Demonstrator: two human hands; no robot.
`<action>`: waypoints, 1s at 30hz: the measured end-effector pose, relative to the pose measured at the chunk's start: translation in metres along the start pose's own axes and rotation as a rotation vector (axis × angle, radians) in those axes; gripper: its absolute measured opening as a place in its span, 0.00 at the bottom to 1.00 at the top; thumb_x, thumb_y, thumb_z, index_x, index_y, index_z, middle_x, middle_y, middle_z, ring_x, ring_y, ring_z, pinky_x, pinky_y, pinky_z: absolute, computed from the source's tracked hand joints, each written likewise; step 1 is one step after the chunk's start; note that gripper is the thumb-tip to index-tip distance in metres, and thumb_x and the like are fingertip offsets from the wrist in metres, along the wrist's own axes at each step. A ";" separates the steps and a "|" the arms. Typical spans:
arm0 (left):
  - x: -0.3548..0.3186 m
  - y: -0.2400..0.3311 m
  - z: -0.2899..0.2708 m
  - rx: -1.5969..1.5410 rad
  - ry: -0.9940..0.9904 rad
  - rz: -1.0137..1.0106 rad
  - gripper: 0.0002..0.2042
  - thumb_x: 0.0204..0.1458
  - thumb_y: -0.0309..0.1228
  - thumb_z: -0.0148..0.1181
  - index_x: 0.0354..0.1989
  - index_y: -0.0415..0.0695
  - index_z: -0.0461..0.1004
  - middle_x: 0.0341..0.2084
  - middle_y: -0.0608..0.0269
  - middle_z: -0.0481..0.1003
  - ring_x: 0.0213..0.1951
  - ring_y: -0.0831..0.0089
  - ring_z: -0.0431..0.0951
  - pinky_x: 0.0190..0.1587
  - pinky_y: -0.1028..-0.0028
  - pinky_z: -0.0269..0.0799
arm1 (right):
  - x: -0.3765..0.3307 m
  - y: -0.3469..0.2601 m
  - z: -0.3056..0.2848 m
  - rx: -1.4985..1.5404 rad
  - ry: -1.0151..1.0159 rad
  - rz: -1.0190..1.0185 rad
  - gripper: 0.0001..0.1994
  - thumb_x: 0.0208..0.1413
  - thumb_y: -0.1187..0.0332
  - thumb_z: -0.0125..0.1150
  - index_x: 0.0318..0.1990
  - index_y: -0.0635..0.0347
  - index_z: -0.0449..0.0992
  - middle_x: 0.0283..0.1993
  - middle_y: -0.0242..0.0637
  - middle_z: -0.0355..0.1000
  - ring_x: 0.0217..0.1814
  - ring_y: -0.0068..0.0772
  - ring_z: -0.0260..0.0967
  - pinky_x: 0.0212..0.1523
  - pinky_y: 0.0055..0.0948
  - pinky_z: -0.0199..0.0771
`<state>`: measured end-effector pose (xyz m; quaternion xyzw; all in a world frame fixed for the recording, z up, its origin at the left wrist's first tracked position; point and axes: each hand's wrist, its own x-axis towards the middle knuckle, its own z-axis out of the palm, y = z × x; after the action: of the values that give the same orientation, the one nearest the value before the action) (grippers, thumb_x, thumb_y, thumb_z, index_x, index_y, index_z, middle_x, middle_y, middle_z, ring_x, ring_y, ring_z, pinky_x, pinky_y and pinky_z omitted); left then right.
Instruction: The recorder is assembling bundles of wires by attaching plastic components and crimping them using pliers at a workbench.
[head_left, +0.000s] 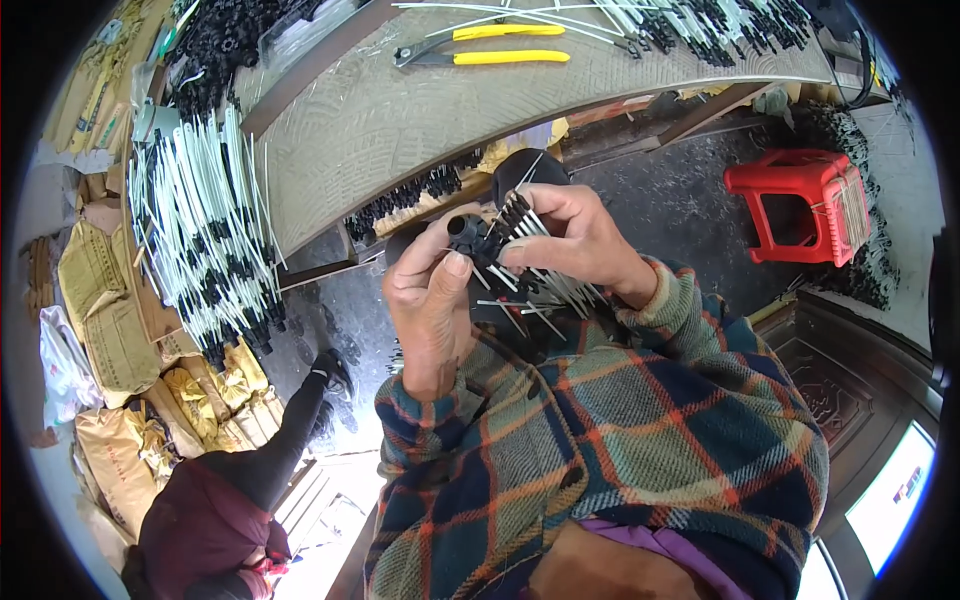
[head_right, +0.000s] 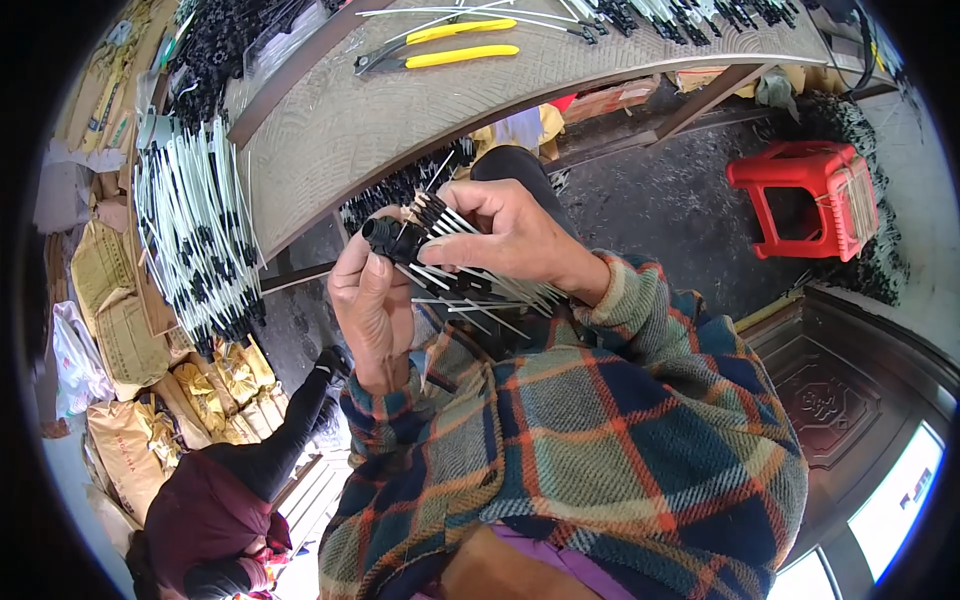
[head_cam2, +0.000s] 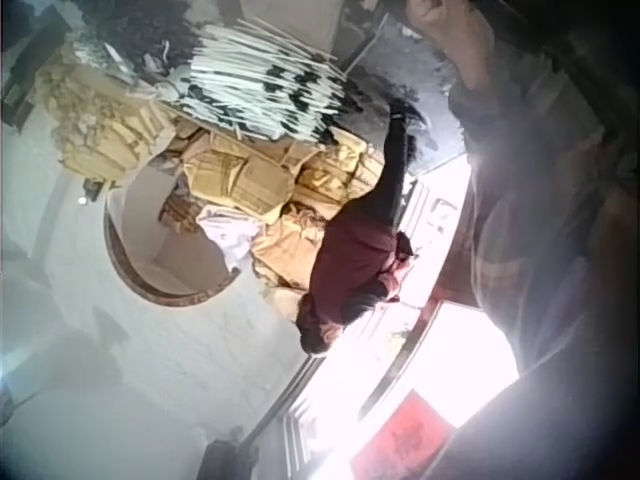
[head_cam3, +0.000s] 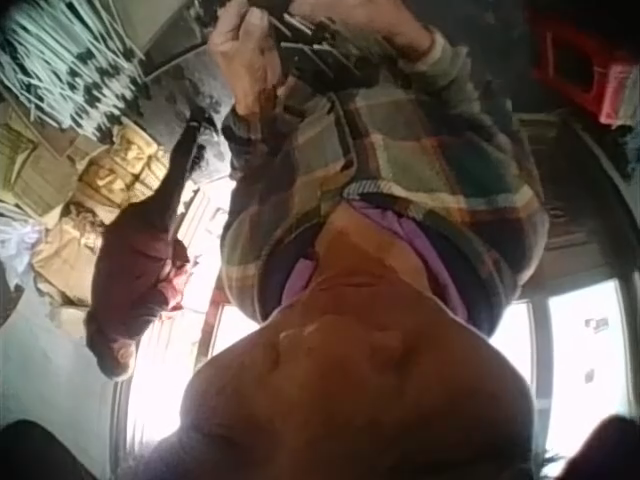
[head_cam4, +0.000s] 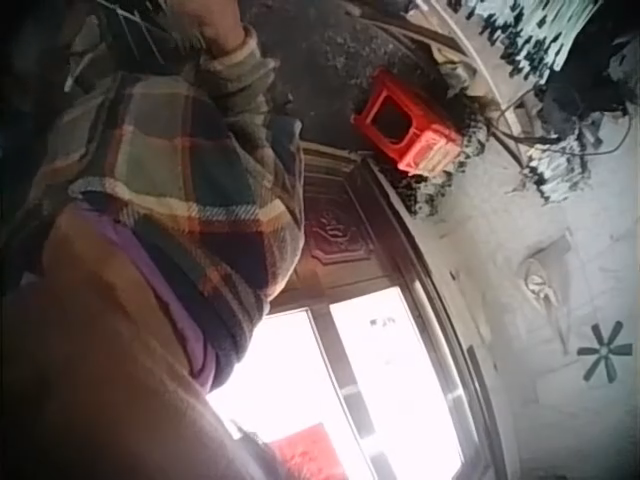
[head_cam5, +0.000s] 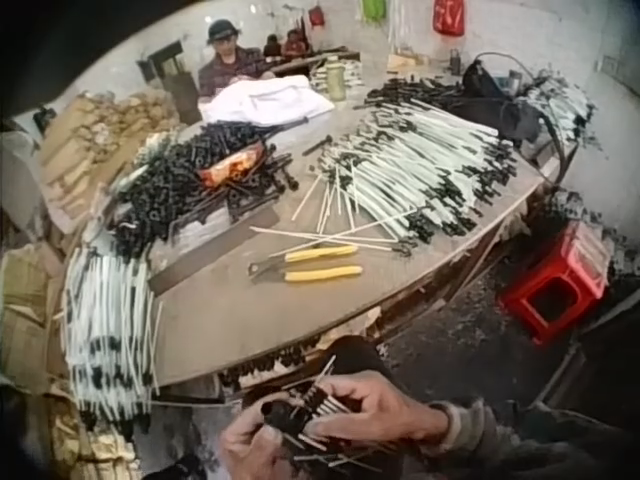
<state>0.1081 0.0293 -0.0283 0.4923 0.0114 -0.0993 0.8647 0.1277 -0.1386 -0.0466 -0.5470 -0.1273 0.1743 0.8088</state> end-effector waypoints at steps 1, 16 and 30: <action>0.002 0.001 -0.002 0.001 0.005 0.002 0.21 0.47 0.31 0.61 0.46 0.27 0.67 0.39 0.54 0.73 0.39 0.72 0.72 0.46 0.74 0.67 | 0.001 0.003 -0.001 0.002 -0.005 0.002 0.06 0.47 0.74 0.61 0.31 0.63 0.71 0.26 0.24 0.65 0.29 0.10 0.60 0.29 0.14 0.61; 0.005 0.005 -0.005 0.120 -0.137 0.069 0.18 0.43 0.28 0.64 0.42 0.31 0.72 0.43 0.53 0.69 0.45 0.68 0.69 0.50 0.72 0.63 | 0.000 -0.003 0.010 0.166 -0.034 -0.165 0.14 0.45 0.68 0.61 0.34 0.58 0.60 0.34 0.32 0.58 0.35 0.21 0.55 0.37 0.22 0.56; 0.007 0.008 -0.024 0.105 -0.210 0.038 0.17 0.43 0.31 0.64 0.39 0.31 0.74 0.37 0.52 0.73 0.39 0.69 0.72 0.44 0.72 0.68 | 0.003 0.003 -0.005 0.009 -0.150 -0.052 0.05 0.48 0.73 0.62 0.31 0.64 0.73 0.26 0.23 0.67 0.27 0.09 0.60 0.26 0.12 0.60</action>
<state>0.1178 0.0523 -0.0349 0.5239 -0.0939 -0.1346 0.8358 0.1322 -0.1411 -0.0510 -0.5252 -0.2010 0.1941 0.8038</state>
